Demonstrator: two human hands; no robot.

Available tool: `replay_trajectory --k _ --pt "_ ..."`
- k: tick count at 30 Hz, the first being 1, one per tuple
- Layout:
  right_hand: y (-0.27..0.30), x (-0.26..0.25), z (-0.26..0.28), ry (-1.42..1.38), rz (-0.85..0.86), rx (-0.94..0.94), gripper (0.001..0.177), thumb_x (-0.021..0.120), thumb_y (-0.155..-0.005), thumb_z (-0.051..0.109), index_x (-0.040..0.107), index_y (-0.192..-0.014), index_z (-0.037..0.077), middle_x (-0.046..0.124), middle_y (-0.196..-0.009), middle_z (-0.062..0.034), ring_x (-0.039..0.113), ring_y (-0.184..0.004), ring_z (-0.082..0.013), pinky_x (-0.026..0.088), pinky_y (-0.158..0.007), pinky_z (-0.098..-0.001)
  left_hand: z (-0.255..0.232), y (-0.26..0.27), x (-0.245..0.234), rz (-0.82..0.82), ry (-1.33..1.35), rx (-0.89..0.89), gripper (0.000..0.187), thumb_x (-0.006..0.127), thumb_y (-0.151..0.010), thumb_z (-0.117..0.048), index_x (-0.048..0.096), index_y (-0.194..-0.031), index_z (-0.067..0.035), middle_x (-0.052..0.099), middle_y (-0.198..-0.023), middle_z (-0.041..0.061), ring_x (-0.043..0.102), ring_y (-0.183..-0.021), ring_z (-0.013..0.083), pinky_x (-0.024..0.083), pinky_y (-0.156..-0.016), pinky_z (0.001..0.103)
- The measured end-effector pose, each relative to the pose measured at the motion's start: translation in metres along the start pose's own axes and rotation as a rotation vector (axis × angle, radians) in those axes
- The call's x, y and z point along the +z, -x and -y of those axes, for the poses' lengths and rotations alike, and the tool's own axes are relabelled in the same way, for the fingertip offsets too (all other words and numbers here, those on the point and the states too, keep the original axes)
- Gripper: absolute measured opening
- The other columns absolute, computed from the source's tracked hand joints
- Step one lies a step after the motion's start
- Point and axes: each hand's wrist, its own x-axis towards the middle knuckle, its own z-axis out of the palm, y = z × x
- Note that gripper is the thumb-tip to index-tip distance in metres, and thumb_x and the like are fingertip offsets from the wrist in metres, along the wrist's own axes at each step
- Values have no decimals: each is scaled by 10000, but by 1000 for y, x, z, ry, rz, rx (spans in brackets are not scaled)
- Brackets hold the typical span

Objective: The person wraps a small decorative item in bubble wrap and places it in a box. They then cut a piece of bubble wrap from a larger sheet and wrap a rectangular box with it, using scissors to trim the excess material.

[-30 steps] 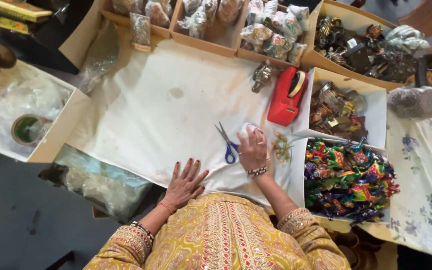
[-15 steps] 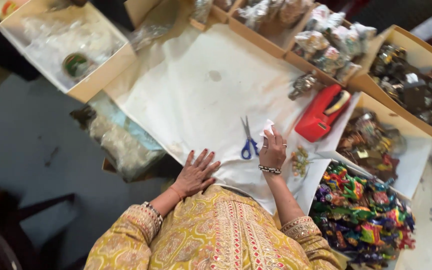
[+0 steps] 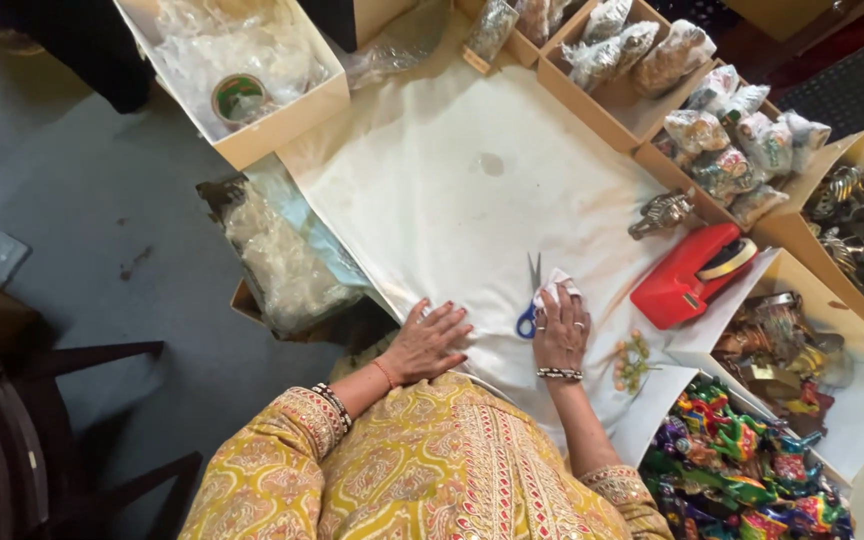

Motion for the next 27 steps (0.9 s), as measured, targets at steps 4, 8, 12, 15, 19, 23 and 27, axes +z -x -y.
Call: replay_trajectory --k 4,8,12,15,19,23,27 --pt "-1 -2 5 26 -2 37 406 658 -930 178 635 -1335 195 558 -1496 -78 487 -1395 -331 358 -1147 -516 26 -20 -33 76 392 -83 554 457 -1047 -506 487 -1502 -191 607 -1422 59 556 -1291 227 355 -1171 465" --pt "-5 -4 11 65 11 64 416 668 -913 186 635 -1327 213 560 -1490 -65 491 -1399 -317 365 -1158 -503 89 -48 -44 -60 296 -86 502 501 -1059 -455 487 -1486 -191 623 -1387 87 581 -1259 234 371 -1137 490" --pt "-4 2 9 77 25 91 456 680 -903 183 630 -1354 225 546 -1513 -62 480 -1405 -322 367 -1167 -490 152 -73 -69 -232 49 -197 596 570 -964 -471 481 -1474 -177 509 -1478 161 419 -1415 321 262 -1125 625" --pt "-3 4 11 94 51 141 492 672 -870 149 642 -1351 250 545 -1524 -40 475 -1422 -319 372 -1162 -481 185 -74 -62 -239 -57 -242 621 586 -931 -466 483 -1481 -197 414 -1556 181 307 -1485 338 190 -1136 655" --pt "-5 5 17 74 54 200 488 656 -878 137 638 -1356 236 534 -1536 -44 476 -1431 -315 373 -1163 -481 196 -58 -36 -253 -86 -184 612 587 -937 -458 488 -1479 -194 403 -1578 180 295 -1495 329 159 -1174 639" --pt "-9 6 17 42 146 300 502 666 -855 182 638 -1354 235 515 -1547 -72 449 -1444 -348 376 -1145 -478 190 -58 -38 -242 16 -255 581 625 -928 -419 506 -1453 -201 412 -1577 157 310 -1499 319 158 -1197 635" --pt "-8 9 21 32 182 354 510 684 -856 254 629 -1361 203 489 -1548 -116 425 -1433 -389 363 -1146 -498 205 -67 -52 -246 185 -215 546 682 -926 -265 528 -1439 -160 480 -1501 142 441 -1433 309 329 -1169 542"
